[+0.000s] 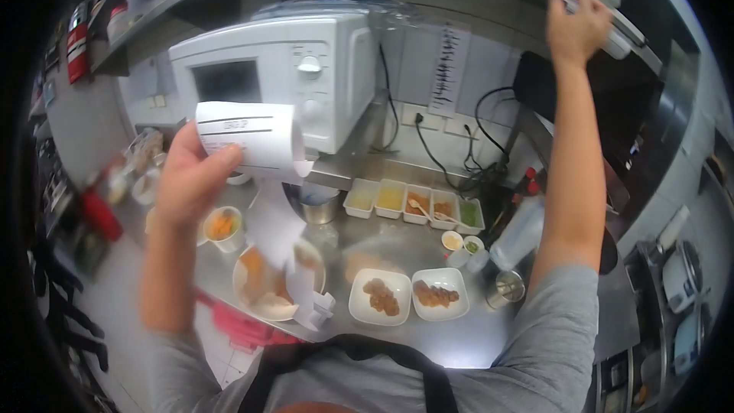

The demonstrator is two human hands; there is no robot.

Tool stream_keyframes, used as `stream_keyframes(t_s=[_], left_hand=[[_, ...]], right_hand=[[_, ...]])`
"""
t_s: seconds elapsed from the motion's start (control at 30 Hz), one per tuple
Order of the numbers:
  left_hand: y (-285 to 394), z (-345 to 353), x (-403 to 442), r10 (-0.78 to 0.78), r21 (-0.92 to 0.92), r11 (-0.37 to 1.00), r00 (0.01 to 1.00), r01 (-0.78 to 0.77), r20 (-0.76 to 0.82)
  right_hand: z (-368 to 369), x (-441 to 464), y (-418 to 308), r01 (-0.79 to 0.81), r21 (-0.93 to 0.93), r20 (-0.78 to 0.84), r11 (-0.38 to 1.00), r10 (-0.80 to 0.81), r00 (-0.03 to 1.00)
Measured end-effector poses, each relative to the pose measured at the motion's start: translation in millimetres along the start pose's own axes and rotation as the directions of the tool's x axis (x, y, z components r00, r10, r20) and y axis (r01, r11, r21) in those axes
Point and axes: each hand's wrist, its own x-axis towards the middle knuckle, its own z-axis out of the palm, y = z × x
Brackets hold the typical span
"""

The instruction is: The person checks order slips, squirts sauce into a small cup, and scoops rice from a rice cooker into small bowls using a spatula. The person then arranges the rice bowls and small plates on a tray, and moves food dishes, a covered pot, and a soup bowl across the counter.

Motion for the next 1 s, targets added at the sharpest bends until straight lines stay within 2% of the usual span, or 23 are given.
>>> stream_keyframes(t_s=[0.03,0.07,0.1,0.13,0.17,0.23,0.27,0.37,0.47,0.53,0.6,0.67,0.73,0.77,0.87,0.9,0.93,1.0], left_hand=[[0.6,-2.3,-1.8,0.001,-0.003,1.0,1.0,-0.001,-0.005],[1.4,-4.1,-2.4,0.002,-0.005,1.0,1.0,-0.002,-0.006],[2.0,-5.3,-2.4,-0.002,0.003,1.0,1.0,0.002,-0.002],[2.2,-6.8,-3.7,-0.017,-0.007,1.0,1.0,0.017,-0.008],[2.3,-7.8,-4.7,-0.032,-0.018,0.999,0.999,0.031,-0.012],[2.4,-8.1,-6.0,-0.033,-0.017,0.999,0.999,0.032,-0.021],[1.9,-8.7,-7.0,-0.031,0.007,0.999,0.999,0.032,-0.028],[-3.1,-9.7,-6.5,-0.033,0.052,0.998,0.999,0.034,-0.026],[-9.7,-11.3,-2.4,-0.029,0.027,0.999,0.999,0.029,-0.019],[-14.8,-10.3,3.7,-0.013,-0.028,1.0,1.0,0.013,-0.017],[-21.7,-6.4,13.0,-0.011,-0.071,0.997,1.0,0.012,0.014],[-26.1,3.1,22.4,-0.014,-0.108,0.994,1.0,0.015,0.014],[-29.6,10.4,31.4,-0.046,-0.113,0.992,0.997,0.052,0.054],[-34.1,14.0,36.0,-0.056,-0.116,0.991,0.997,0.062,0.052],[-41.4,25.6,49.2,-0.092,-0.193,0.976,0.994,0.1,0.052],[-43.3,28.2,53.2,-0.105,-0.23,0.967,0.993,0.113,0.046],[-45.7,29.0,57.4,-0.112,-0.258,0.958,0.992,0.125,0.066],[-50.4,22.7,63.8,-0.13,-0.306,0.941,0.989,0.144,0.066]], right_hand=[[4.2,-0.6,-33.2,0.05,0.113,0.032,0.992,-0.054,0.998],[24.5,-5.8,-65.8,-0.251,0.519,0.406,0.817,0.023,0.914],[14.8,-2.5,-120.6,-0.461,0.558,0.679,0.69,-0.06,0.731],[36.0,-7.8,-153.9,-0.58,0.661,0.735,0.477,-0.253,0.629],[29.5,-5.9,-195.9,-0.666,0.613,0.789,0.424,-0.281,0.547],[41.5,-1.3,-254.5,-0.784,0.524,0.85,0.332,-0.14,0.509],[60.3,-0.2,-268.2,-0.845,0.469,0.879,0.256,-0.039,0.476],[115.9,-11.0,-264.9,-0.626,0.623,0.688,0.469,0.051,0.724],[95.2,-13.4,-207.5,-0.631,0.62,0.631,0.466,0.182,0.754],[91.6,-22.4,-134.7,-0.549,0.625,0.466,0.555,0.3,0.833],[84.0,-37.6,-47.7,-0.658,0.736,0.571,0.159,0.378,0.729],[59.7,-44.1,16.3,-0.717,0.692,0.598,0.086,0.488,0.636],[12.9,-35.9,5.8,-0.691,0.718,0.549,0.082,0.544,0.635],[4.4,-33.7,9.9,-0.702,0.696,0.532,0.147,0.55,0.643],[21.4,-22.9,38.5,-0.692,0.696,0.52,0.191,0.532,0.669],[31.8,-19.2,42.8,-0.614,0.725,0.439,0.311,0.479,0.761],[22.6,-13.2,31.9,-0.628,0.589,0.398,0.509,0.493,0.774],[0.4,3.6,-0.4,-0.559,0.246,0.343,0.792,0.468,0.814]])
